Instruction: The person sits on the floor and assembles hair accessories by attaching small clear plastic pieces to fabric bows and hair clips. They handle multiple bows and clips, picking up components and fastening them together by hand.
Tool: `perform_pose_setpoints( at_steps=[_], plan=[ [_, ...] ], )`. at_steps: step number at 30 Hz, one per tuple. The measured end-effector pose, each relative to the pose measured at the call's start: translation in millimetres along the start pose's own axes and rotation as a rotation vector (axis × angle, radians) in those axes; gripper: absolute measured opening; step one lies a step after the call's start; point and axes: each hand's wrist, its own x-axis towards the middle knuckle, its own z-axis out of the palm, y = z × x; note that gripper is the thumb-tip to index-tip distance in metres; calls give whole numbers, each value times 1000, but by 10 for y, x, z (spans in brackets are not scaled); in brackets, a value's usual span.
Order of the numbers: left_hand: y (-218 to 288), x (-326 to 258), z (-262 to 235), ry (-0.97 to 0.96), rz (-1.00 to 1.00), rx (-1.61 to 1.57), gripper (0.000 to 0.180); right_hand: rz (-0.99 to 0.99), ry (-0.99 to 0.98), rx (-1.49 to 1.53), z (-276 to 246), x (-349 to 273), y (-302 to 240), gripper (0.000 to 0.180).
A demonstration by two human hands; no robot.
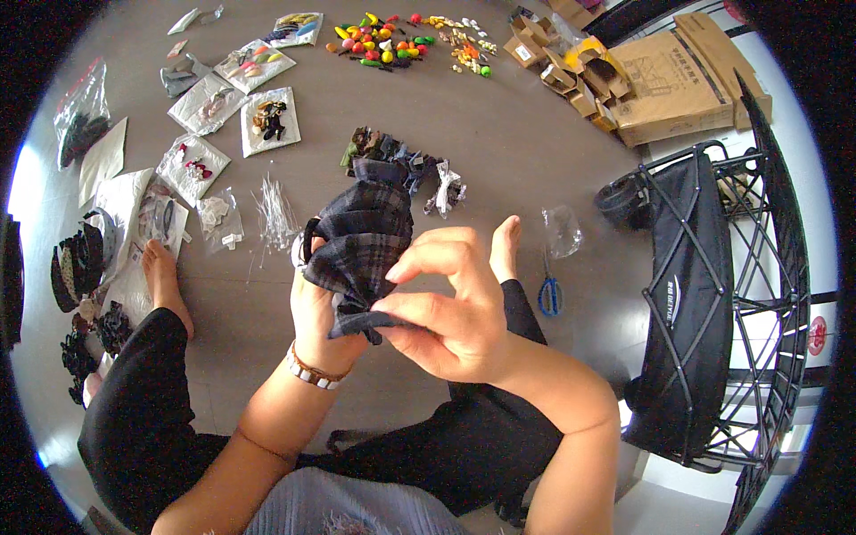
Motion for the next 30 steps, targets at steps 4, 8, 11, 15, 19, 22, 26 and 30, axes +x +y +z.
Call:
perform_pose_setpoints(
  at_steps=[4,8,11,15,19,22,26,30],
  plan=[
    [51,44,-37,-59,-58,1,25,5,127,79,36,-8,3,26],
    [94,122,-96,-53,-14,236,30,-38,184,170,171,28,81,56],
    [85,78,-71,-48,29,348,20,63,81,245,168,42,108,99],
    [63,33,-44,-156,74,421,18,100,69,381,113,72,149,107],
    [103,55,-78,-166,49,488,27,89,-3,250,38,62,146,77],
    [105,52,-39,-66,94,430,26,15,7,113,83,53,123,70],
    [107,68,73,51,246,335,23,10,4,70,182,46,43,49],
    [138,55,118,213,292,188,25,-154,117,71,362,224,82,37]
  ],
)
